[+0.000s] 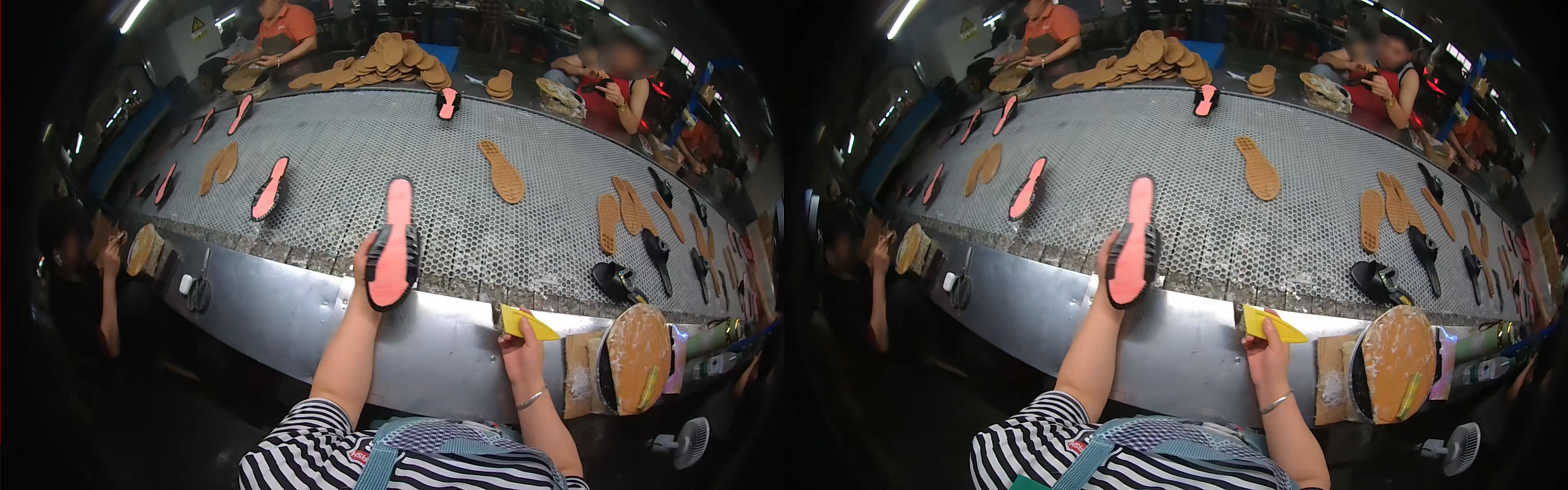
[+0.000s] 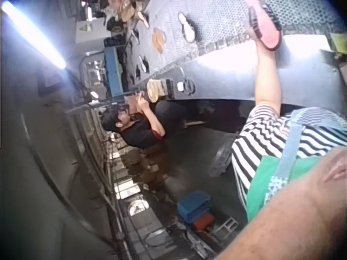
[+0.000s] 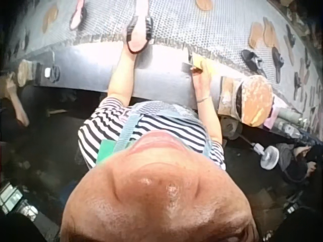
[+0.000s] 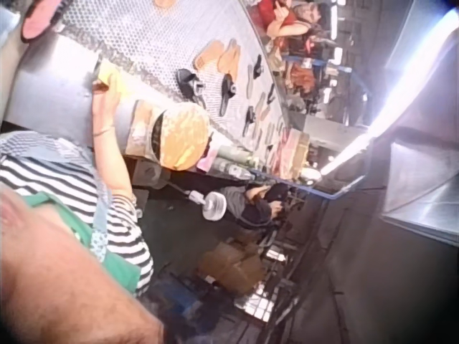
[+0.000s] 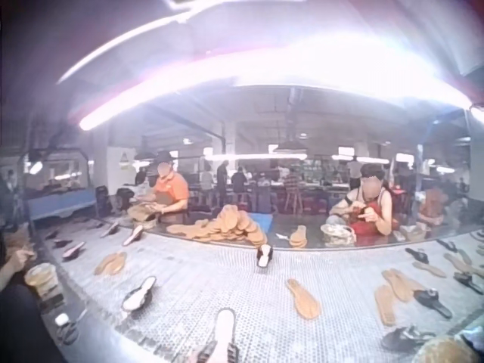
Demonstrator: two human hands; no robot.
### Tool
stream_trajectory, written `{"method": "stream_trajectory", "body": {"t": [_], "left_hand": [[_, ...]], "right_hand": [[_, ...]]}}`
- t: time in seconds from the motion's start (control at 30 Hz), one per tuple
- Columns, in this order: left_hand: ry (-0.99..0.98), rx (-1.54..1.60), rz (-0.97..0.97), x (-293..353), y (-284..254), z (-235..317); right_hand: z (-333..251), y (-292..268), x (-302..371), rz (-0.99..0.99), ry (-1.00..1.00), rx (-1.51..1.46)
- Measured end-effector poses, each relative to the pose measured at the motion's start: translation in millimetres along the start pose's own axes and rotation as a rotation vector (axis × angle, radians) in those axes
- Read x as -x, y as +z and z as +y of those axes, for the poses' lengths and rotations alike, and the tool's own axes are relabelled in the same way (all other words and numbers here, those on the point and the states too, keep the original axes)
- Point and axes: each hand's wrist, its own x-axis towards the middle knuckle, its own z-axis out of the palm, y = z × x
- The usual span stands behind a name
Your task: The person picks up sandals from a conveyor belt, applies adhesive to their edges using a handheld tool, and places the sandals back onto the conveyor belt.
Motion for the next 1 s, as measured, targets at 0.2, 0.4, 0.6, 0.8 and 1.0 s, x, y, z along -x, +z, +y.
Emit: {"method": "stream_trajectory", "body": {"t": [0.2, 0.4, 0.6, 0.8, 1.0], "left_hand": [[-0.127, -0.079, 0.148, -13.8, 1.7, -27.8], [-0.115, -0.092, 0.178, -11.3, 1.2, -26.5], [-0.147, -0.062, 0.184, -13.9, -4.2, -30.9], [-0.148, -0.067, 0.239, -21.3, -6.1, -45.0], [-0.106, -0.069, 0.258, -20.1, 2.5, -47.7]], "right_hand": [[-10.2, -9.8, 0.4, -0.041, -0.057, 0.026], [-12.4, -6.5, 3.3, -0.049, -0.053, -0.025], [-13.6, -10.9, 1.4, -0.016, -0.066, 0.052], [-19.5, -19.5, 1.7, -0.035, -0.075, 0.064], [-34.1, -21.6, 6.8, -0.064, -0.032, 0.059]]}}
